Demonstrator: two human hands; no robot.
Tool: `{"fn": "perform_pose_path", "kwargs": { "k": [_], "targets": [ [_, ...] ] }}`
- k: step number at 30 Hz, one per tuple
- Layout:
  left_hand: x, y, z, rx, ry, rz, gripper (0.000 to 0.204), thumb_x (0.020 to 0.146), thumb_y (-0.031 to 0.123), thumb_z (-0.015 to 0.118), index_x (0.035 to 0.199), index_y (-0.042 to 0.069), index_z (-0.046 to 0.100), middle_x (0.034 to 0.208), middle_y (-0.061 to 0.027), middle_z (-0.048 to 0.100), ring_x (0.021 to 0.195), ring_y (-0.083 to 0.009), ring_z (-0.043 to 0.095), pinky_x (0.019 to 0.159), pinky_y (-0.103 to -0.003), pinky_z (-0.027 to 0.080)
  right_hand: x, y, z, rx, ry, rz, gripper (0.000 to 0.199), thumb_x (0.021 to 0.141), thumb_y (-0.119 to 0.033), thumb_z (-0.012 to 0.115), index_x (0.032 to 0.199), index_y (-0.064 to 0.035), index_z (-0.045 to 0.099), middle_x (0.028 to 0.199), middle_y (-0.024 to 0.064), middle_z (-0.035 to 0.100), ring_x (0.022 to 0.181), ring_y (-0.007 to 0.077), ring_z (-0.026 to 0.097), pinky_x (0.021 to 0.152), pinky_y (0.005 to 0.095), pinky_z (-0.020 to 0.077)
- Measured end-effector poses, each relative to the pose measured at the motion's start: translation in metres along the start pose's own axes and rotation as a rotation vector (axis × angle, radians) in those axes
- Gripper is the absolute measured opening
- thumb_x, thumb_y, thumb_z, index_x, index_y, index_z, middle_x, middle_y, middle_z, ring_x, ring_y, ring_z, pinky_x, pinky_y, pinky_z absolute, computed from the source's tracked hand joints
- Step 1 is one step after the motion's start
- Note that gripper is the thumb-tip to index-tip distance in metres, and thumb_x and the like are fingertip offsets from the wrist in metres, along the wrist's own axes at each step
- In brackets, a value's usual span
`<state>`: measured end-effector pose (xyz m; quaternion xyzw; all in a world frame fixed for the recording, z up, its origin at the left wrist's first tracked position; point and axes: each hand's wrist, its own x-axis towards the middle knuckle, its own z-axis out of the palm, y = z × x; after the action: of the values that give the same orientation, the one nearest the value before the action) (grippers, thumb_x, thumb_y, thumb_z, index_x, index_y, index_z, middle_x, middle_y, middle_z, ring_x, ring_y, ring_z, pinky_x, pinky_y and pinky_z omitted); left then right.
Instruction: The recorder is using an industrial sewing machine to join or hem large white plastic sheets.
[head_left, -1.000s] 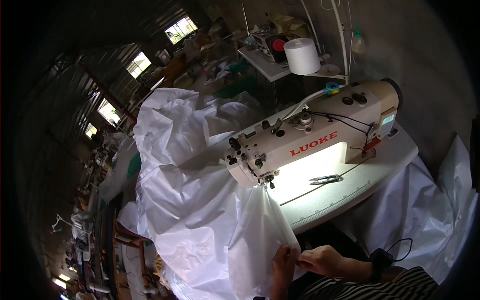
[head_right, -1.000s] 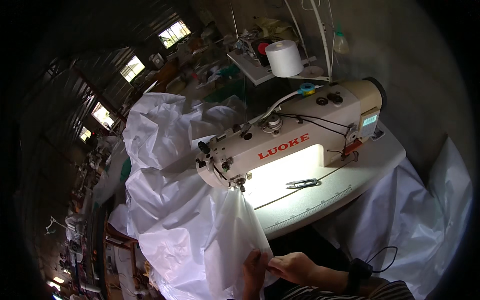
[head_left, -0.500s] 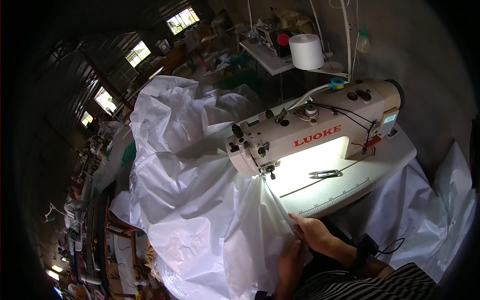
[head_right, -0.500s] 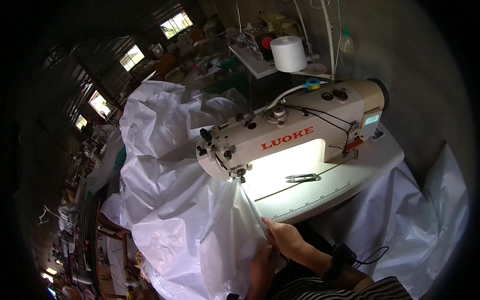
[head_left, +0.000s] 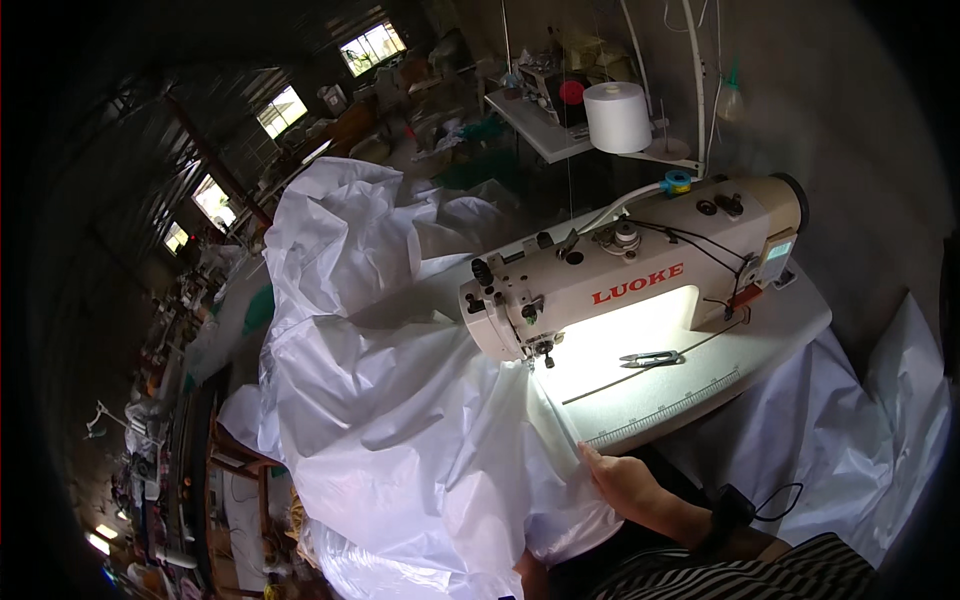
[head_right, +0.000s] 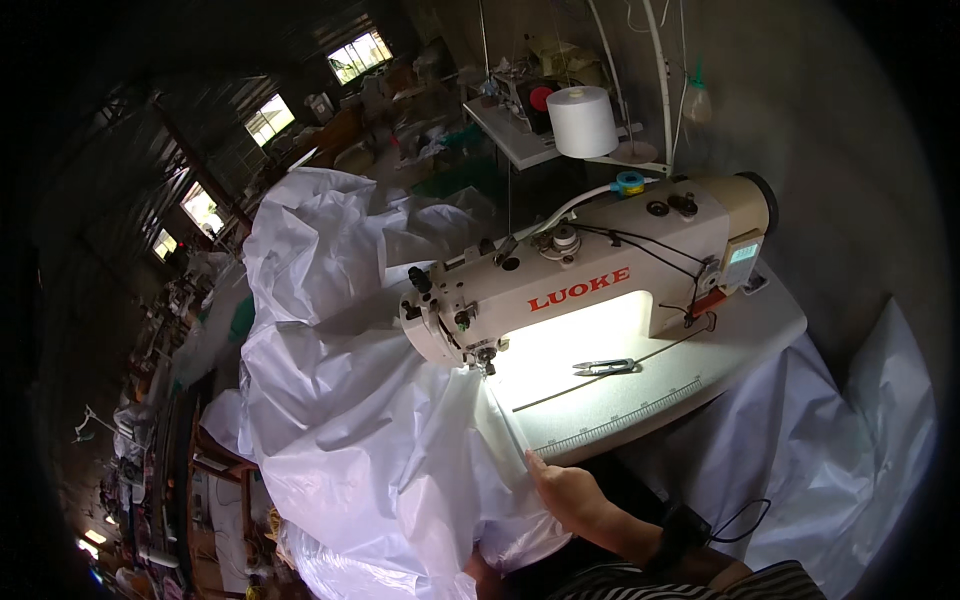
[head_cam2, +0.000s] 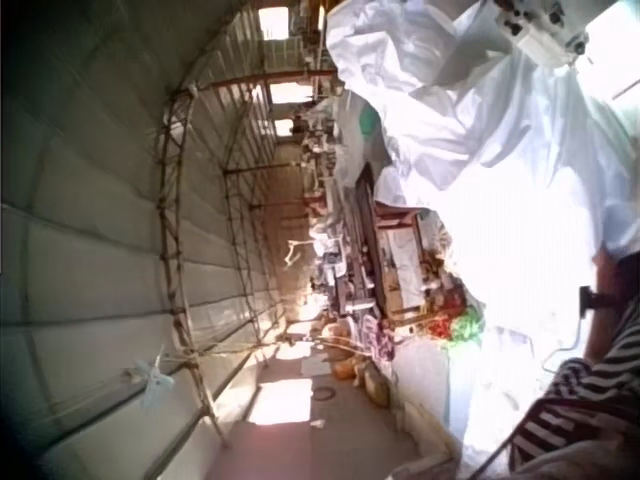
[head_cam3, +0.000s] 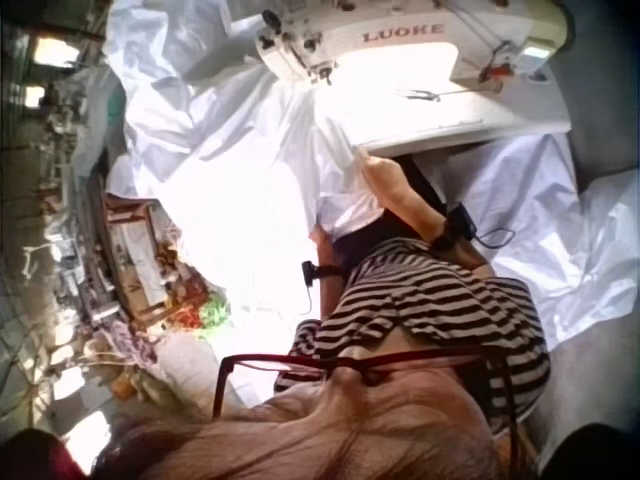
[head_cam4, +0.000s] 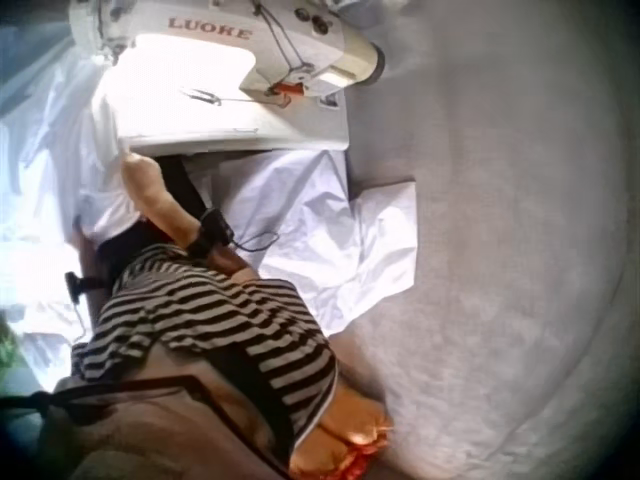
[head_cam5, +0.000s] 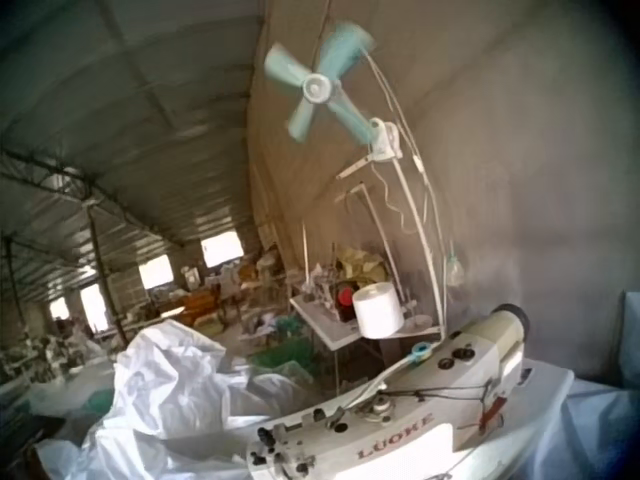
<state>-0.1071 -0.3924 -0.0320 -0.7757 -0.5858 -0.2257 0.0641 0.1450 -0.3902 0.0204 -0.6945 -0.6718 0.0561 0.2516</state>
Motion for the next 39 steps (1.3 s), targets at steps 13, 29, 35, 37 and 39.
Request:
{"fn": "perform_pose_path", "kwargs": {
  "k": [13,29,35,37,39],
  "targets": [
    [0.160,-0.055,-0.053,-0.141,0.463,-0.014,0.014,0.077,0.004,0.070,0.087,-0.004,0.066,0.088,-0.0223,0.066,0.083,-0.0451,0.063,0.074,-0.045,0.051,0.061,-0.026,0.018,-0.203,-0.132,0.100,0.060,0.083,-0.008,0.055,0.138,0.0116,0.041,0.064,0.0068,0.064,0.055,0.0225,0.066,0.047,0.0356,0.0500],
    [0.273,-0.048,-0.010,-0.166,0.355,0.014,0.043,0.061,0.000,0.070,0.103,-0.002,0.066,0.100,-0.0225,0.066,0.092,-0.0434,0.061,0.086,-0.047,0.049,0.110,-0.009,0.041,-0.521,-0.119,0.121,0.046,0.090,-0.012,0.054,0.136,-0.0090,0.055,0.062,-0.0056,0.063,0.050,0.0136,0.062,0.037,0.0295,0.0412],
    [0.308,-0.062,0.020,-0.214,0.338,0.105,0.040,0.066,0.004,0.073,0.106,0.001,0.069,0.102,-0.0198,0.069,0.093,-0.0417,0.063,0.086,-0.045,0.050,0.132,-0.009,0.047,-0.506,-0.165,0.141,0.054,0.089,-0.009,0.053,0.143,-0.0058,0.047,0.061,-0.0049,0.062,0.051,0.0136,0.062,0.039,0.0296,0.0422],
    [0.316,-0.065,0.028,-0.244,0.452,0.201,0.034,0.070,0.006,0.072,0.104,0.003,0.070,0.099,-0.0180,0.070,0.091,-0.0413,0.064,0.084,-0.044,0.051,0.136,-0.009,0.047,-0.536,-0.194,0.144,0.056,0.090,-0.009,0.053,0.144,-0.0053,0.044,0.064,-0.0047,0.064,0.052,0.0133,0.063,0.040,0.0293,0.0424],
    [0.318,-0.064,0.026,-0.230,0.357,0.171,0.036,0.072,0.007,0.071,0.107,0.003,0.069,0.103,-0.0185,0.069,0.096,-0.0410,0.063,0.087,-0.045,0.050,0.134,-0.008,0.045,-0.490,-0.191,0.146,0.055,0.090,-0.009,0.053,0.144,-0.0043,0.044,0.065,-0.0018,0.065,0.054,0.0161,0.064,0.041,0.0312,0.0440]
  ]
}}
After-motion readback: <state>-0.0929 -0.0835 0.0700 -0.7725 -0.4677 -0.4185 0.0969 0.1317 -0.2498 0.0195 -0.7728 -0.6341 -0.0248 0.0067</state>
